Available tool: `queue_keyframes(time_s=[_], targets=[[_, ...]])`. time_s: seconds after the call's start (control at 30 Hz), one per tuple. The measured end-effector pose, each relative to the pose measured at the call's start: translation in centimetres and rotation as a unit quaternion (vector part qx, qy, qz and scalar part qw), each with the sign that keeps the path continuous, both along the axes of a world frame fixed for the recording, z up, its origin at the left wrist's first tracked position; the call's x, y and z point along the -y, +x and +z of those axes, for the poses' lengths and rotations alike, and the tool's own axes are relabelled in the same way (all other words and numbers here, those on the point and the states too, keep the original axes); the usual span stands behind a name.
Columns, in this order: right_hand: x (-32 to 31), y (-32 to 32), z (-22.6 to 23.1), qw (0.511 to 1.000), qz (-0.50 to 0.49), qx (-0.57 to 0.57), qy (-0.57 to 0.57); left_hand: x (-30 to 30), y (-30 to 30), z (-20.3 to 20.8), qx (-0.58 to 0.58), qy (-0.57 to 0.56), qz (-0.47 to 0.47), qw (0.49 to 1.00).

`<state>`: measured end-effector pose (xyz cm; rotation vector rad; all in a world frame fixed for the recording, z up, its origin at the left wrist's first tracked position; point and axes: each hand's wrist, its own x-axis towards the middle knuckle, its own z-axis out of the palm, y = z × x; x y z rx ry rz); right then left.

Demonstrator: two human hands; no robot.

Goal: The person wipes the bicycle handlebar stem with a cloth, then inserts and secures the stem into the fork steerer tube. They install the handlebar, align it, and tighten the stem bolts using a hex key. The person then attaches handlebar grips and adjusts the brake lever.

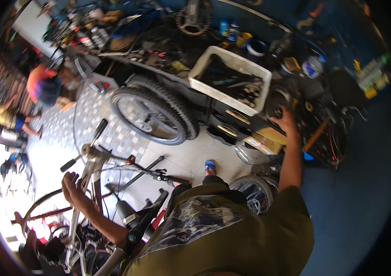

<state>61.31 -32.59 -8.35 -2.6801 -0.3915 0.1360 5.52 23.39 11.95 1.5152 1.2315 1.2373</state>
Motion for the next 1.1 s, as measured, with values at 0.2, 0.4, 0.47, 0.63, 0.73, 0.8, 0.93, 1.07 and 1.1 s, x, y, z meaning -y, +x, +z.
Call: queue_keyframes(time_s=[0.2, 0.4, 0.47, 0.63, 0.73, 0.8, 0.93, 1.07, 1.1], targets=[[1.7, 0.9, -1.7, 0.996, 0.057, -0.041, 0.061, 2.8, 1.1, -0.8, 0.105, -0.035, -0.027, 0.994], [1.9, 0.6, -3.8, 0.993, 0.044, 0.030, 0.109, 3.0, 1.7, -0.3, 0.021, -0.002, 0.012, 1.000], [2.2, 0.7, -4.8, 0.986, 0.030, 0.037, 0.161, 2.2, 2.0, -0.1, -0.085, 0.062, 0.031, 0.994], [2.5, -0.2, -3.9, 0.941, -0.101, 0.124, 0.297, -1.1, 2.6, 0.4, -0.309, 0.198, 0.001, 0.930], [0.4, -3.3, -0.8, 0.806, -0.157, 0.032, 0.570, -3.2, 3.2, 0.2, -0.383, 0.237, -0.025, 0.892], [-2.5, -6.5, 1.6, 0.635, -0.144, -0.072, 0.755, -4.9, 3.3, 0.0, -0.397, 0.276, -0.075, 0.872], [-13.3, -13.6, 2.7, 0.517, 0.049, -0.288, 0.804, -8.2, 2.5, -1.5, -0.471, 0.254, -0.121, 0.836], [-26.5, -19.7, -1.5, 0.418, -0.016, -0.494, 0.762, -9.9, 1.2, -2.7, -0.498, 0.232, -0.154, 0.821], [-29.8, -21.2, -3.2, 0.388, -0.035, -0.540, 0.746, -10.0, 1.0, -2.9, -0.507, 0.233, -0.166, 0.813]])
